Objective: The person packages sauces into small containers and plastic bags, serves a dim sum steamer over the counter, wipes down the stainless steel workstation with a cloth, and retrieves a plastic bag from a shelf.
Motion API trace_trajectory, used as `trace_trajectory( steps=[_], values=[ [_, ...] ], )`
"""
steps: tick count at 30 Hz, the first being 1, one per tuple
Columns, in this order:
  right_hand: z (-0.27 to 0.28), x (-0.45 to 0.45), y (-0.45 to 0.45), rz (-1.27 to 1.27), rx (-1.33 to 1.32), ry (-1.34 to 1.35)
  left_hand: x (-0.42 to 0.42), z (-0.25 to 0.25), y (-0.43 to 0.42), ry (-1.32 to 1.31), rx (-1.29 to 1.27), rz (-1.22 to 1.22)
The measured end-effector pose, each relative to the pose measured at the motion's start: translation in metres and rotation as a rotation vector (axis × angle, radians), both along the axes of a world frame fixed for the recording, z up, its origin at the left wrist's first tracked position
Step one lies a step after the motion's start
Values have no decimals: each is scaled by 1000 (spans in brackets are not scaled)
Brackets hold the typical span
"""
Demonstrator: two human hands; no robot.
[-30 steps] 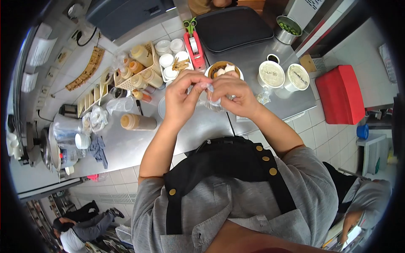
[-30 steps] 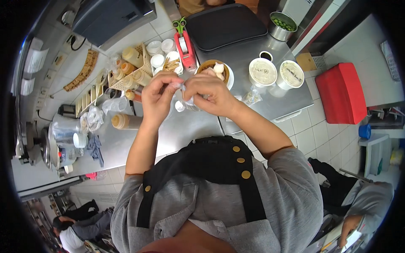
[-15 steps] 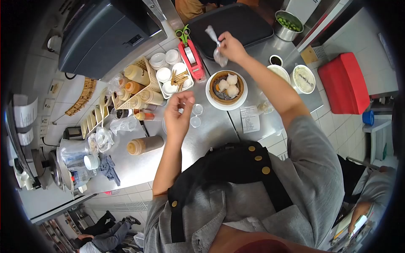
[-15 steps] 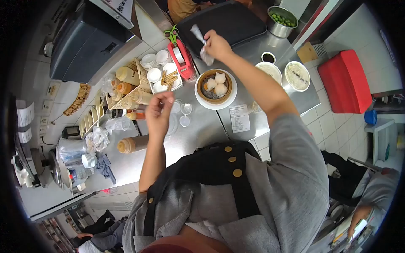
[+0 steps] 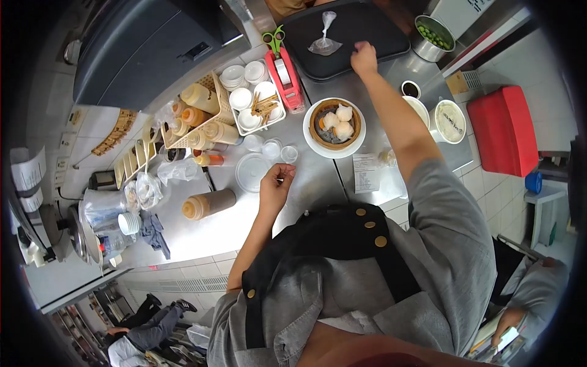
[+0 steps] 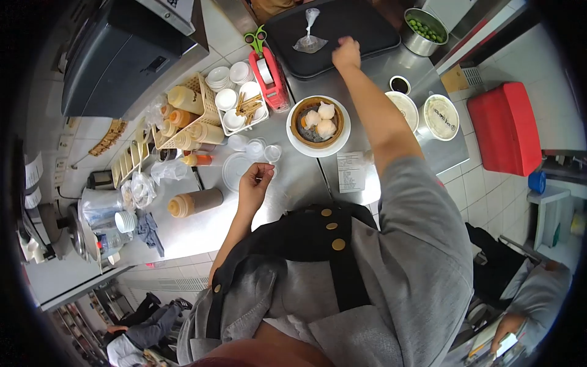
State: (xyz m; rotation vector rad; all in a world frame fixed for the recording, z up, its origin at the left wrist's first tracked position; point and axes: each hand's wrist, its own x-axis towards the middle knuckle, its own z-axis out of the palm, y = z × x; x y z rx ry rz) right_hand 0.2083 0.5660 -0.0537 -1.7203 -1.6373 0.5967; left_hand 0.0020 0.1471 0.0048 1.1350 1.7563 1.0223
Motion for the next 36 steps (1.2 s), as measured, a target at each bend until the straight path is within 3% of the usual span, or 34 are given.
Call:
trace_trajectory(
  steps=[2, 4, 6, 8, 13, 17, 19, 20, 22, 24, 25, 26, 27, 28, 32, 35, 36],
  values=[
    [-27, 28, -24, 107, -13, -145, 2, -4, -4, 14, -15, 27],
    [-83, 58, -34, 491, 147, -550, 2, -4, -5, 56, -20, 33],
    [-88, 61, -45, 939, -67, -808, -8, -18, -6, 152, 71, -3],
    [-84, 51, -71, 514, -725, -22, -21, -13, 1, 175, 120, 123],
    [-66, 50, -107, 573, -676, -24, -102, -35, 37, 267, 509, 713],
    [-54, 54, -136, 532, -641, 39, -126, -3, 54, 348, 479, 802],
    [-39, 55, -154, 528, -640, -57, -132, -1, 60, 609, 424, 908],
    [-32, 54, -161, 522, -636, -154, -136, 2, 64, 603, 429, 898],
    [-40, 53, -170, 571, -643, -182, -143, 11, 69, 894, 238, 1106],
    [-47, 57, -186, 639, -630, -257, -157, 16, 69, 1124, 7, 948],
    [-45, 54, -197, 642, -602, -303, -162, 28, 68, 1110, 2, 923],
    [-41, 55, -209, 623, -616, -309, -167, 49, 68, 920, -264, 761],
    [-37, 53, -218, 565, -457, -314, -174, 59, 68, 726, -513, 593],
    [-33, 51, -226, 507, -298, -314, -183, 56, 68, 727, -511, 578],
    [-14, 53, -257, 336, -113, -169, -202, 54, 68, 874, -457, 514],
    [20, 60, -283, 357, -63, -80, -190, 92, 55, 915, -128, 722],
    [32, 64, -292, 356, -62, -15, -179, 118, 44, 921, -126, 718]
  ],
)
